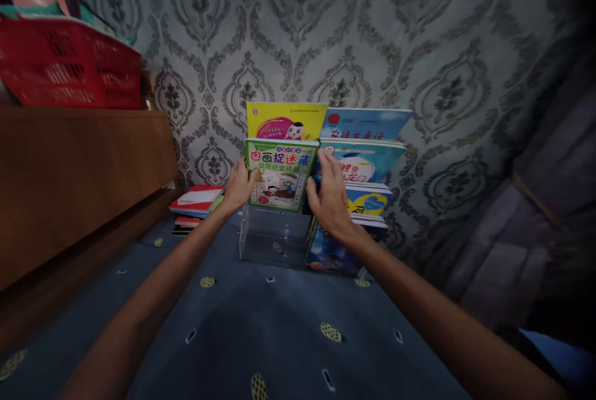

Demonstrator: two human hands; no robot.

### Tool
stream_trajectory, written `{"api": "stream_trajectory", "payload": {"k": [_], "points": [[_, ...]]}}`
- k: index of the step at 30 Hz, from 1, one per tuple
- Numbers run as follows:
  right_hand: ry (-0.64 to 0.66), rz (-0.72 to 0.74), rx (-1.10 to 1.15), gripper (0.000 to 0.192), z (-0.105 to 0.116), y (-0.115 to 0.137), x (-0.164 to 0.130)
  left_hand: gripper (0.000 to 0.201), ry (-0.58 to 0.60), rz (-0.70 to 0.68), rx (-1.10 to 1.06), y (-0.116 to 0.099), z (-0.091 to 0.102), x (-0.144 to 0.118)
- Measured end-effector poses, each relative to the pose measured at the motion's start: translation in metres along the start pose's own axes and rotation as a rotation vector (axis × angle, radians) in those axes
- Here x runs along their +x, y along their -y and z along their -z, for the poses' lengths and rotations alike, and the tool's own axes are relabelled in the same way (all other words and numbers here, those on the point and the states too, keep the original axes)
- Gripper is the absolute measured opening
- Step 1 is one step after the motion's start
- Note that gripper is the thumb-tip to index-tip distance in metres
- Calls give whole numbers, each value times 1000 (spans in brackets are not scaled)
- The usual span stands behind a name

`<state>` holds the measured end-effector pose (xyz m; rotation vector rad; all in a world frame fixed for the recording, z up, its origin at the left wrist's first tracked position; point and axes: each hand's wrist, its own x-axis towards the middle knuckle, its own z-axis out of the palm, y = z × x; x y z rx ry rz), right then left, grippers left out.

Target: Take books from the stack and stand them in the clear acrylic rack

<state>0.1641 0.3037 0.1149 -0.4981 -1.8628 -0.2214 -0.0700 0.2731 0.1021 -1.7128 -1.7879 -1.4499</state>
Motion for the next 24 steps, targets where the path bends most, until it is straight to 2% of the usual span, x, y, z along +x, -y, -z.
{"api": "stream_trajectory", "payload": {"k": [4,8,12,18,24], "points": [[53,11,21,54,-6,3,-3,21,45,56,83,-1,2,11],[116,7,51,50,-13,-1,-6,25,95,138,125,-4,1,22],[144,-38,89,49,-19,-5,-10,22,83,174,133,-4,-2,27],[188,-84,104,49,-26,-11,-16,17,47,124,51,3,-6,27],[192,-107,114,48,-30,-16,-23,16,61,139,37,5,-6,29]]}}
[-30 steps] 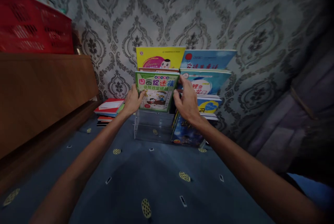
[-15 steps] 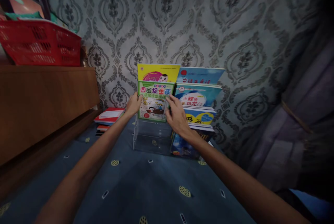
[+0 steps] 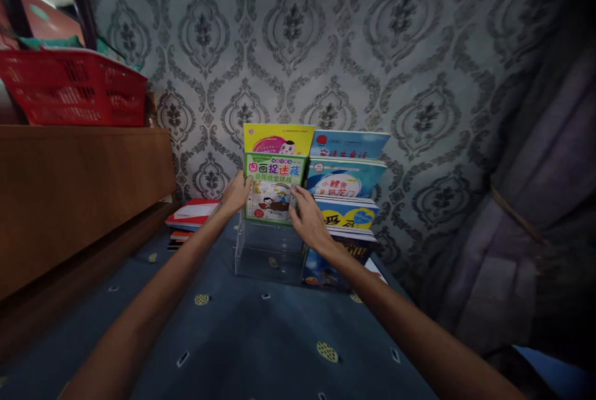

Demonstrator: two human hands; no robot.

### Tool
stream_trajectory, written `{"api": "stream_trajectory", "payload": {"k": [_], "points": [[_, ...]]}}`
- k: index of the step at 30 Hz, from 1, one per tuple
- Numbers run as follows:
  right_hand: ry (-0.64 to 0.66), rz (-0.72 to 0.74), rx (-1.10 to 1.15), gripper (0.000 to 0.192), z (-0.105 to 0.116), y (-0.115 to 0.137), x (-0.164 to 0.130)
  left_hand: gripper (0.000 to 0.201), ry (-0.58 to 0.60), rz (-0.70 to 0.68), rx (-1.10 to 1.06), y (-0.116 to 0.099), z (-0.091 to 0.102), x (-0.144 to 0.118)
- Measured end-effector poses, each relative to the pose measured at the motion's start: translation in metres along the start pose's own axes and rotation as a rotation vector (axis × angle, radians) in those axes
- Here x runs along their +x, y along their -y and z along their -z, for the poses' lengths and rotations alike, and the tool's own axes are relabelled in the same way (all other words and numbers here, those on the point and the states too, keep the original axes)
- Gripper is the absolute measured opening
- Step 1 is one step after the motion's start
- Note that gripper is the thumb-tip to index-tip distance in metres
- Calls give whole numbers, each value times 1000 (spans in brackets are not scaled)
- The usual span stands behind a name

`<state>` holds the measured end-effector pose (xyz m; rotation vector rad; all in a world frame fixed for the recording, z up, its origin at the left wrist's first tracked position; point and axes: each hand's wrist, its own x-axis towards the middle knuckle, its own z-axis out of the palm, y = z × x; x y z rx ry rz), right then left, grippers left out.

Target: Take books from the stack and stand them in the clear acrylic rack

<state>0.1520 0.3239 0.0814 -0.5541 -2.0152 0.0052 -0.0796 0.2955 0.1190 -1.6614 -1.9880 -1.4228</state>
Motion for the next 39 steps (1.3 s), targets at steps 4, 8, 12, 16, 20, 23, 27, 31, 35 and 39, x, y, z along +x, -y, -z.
{"api": "stream_trajectory", "payload": {"k": [4,8,12,16,20,23,27,31,35,39], "points": [[11,-7,3,49,-1,-3,-3,16,3,-1,-29,0,1,0],[57,-24,4,48,1,-3,-4,18,2,-14,-68,1,3,0],[108,-17,31,46,-1,3,-13,20,5,-25,-110,5,4,1],[154,5,58,45,-4,12,-33,20,16,-35,-156,7,3,1],[214,-12,62,44,-5,17,-53,20,17,-42,-193,8,3,-2],[254,-28,70,43,-5,18,-64,21,14,-50,-219,8,4,-5],[294,-43,106,42,-6,22,-82,24,27,-47,-234,7,6,-9],[338,-84,136,42,-8,32,-104,27,44,-32,-219,4,7,-15],[386,-104,178,42,-15,43,-131,29,55,-18,-218,3,7,-20],[423,-126,239,42,-28,52,-163,30,49,-31,-239,5,7,-28]]}}
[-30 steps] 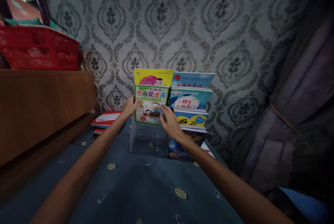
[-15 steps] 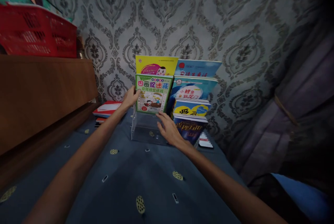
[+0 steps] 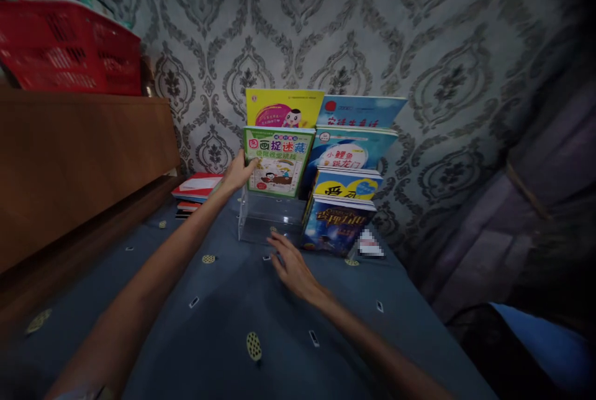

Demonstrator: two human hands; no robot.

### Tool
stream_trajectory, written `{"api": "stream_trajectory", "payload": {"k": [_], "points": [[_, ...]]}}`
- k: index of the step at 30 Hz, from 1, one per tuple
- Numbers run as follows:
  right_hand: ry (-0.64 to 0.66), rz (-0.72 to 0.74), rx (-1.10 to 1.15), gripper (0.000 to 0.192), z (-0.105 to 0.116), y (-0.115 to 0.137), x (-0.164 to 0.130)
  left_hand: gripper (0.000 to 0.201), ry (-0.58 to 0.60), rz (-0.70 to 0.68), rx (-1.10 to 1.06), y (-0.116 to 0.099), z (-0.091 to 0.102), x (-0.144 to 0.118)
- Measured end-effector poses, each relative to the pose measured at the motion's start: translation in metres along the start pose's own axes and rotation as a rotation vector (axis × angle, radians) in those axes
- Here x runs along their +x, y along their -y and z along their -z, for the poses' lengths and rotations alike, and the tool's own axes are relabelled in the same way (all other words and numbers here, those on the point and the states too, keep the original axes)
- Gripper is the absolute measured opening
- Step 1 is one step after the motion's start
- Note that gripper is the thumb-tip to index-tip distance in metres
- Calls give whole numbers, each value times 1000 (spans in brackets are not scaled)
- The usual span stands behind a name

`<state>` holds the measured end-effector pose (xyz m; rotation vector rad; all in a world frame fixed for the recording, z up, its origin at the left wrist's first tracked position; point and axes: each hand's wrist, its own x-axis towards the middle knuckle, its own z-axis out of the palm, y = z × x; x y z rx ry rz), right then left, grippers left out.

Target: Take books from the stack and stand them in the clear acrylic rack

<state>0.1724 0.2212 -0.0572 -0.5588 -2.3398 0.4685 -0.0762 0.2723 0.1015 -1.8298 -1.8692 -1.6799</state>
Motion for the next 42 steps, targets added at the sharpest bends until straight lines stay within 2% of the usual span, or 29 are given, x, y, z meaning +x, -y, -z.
{"api": "stream_trajectory", "payload": {"k": [7,10,13,15,18,23,27,30,35,42], "points": [[54,-73,90,41,-46,-2,-38,28,50,-72,30,8,0,-19],[26,-98,118,41,-57,-3,-48,32,-1,-145,20,18,-1,-30],[14,-122,130,40,-62,-3,-54,36,-65,-161,115,38,1,-46],[21,-139,128,39,-62,-2,-56,34,-56,-100,273,57,6,-58],[31,-151,128,38,-60,0,-55,30,-16,74,517,93,17,-76],[44,-123,112,37,-59,0,-56,36,0,299,702,149,38,-91],[32,-61,52,36,-59,-2,-59,52,65,349,815,175,47,-90],[23,-16,17,35,-57,-1,-59,61,149,322,870,187,49,-83],[51,-11,-5,36,-54,1,-57,57,281,278,932,199,53,-73],[66,-33,-8,35,-55,0,-58,44,357,222,1009,195,64,-71]]}}
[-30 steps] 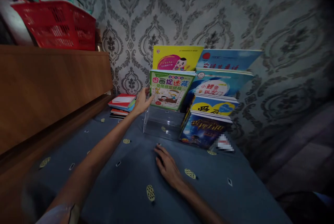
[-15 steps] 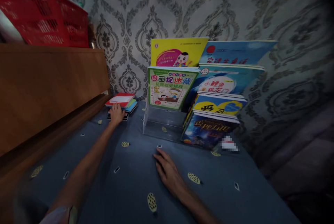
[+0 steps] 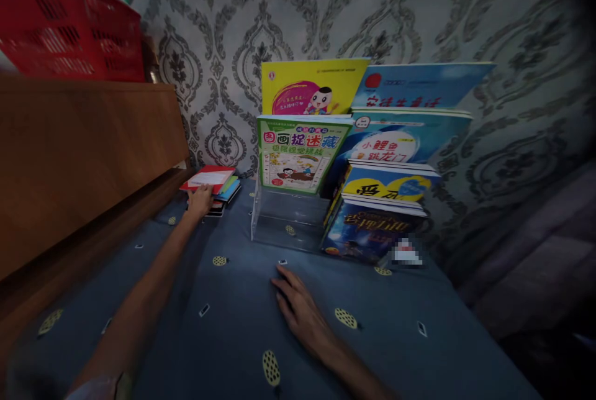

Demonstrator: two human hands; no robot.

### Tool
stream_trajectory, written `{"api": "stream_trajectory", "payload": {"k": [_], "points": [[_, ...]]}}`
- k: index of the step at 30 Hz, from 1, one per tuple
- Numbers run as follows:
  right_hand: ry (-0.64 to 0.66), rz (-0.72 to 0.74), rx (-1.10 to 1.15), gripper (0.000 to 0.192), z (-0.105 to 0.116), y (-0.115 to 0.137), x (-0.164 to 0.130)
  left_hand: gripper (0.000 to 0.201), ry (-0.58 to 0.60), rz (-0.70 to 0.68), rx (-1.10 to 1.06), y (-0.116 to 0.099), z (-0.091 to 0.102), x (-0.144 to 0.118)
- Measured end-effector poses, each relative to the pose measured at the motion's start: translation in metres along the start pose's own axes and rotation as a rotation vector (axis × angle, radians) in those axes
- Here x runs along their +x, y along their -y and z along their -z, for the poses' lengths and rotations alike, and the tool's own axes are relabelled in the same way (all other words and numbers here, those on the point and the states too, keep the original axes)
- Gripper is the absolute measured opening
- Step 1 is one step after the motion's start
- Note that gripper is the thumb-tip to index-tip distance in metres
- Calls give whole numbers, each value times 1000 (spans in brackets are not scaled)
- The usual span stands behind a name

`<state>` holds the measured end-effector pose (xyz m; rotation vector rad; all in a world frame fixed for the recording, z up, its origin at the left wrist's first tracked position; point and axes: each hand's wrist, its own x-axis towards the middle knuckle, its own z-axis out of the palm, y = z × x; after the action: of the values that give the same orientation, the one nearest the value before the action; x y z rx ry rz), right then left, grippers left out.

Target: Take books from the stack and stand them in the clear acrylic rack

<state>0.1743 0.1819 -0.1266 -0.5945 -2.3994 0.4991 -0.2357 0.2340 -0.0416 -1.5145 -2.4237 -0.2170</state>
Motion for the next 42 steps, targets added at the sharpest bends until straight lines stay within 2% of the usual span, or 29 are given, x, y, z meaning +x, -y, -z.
{"api": "stream_trajectory", "payload": {"k": [8,19,27,35,39,42], "points": [[-47,62,-8,36,-1,-1,-1,34,-9,-83,97,-5,16,-15],[-62,83,-7,36,-4,-5,0,37,50,-177,190,-16,29,-50],[-28,63,-20,36,-5,-7,0,36,125,-253,196,-25,31,-98],[-6,25,-21,37,-5,-4,0,36,199,-318,196,-37,52,-140],[8,40,-20,36,-6,-6,1,31,252,-365,172,-50,63,-172],[1,35,-13,36,-8,-6,1,26,313,-429,93,-61,78,-197]]}}
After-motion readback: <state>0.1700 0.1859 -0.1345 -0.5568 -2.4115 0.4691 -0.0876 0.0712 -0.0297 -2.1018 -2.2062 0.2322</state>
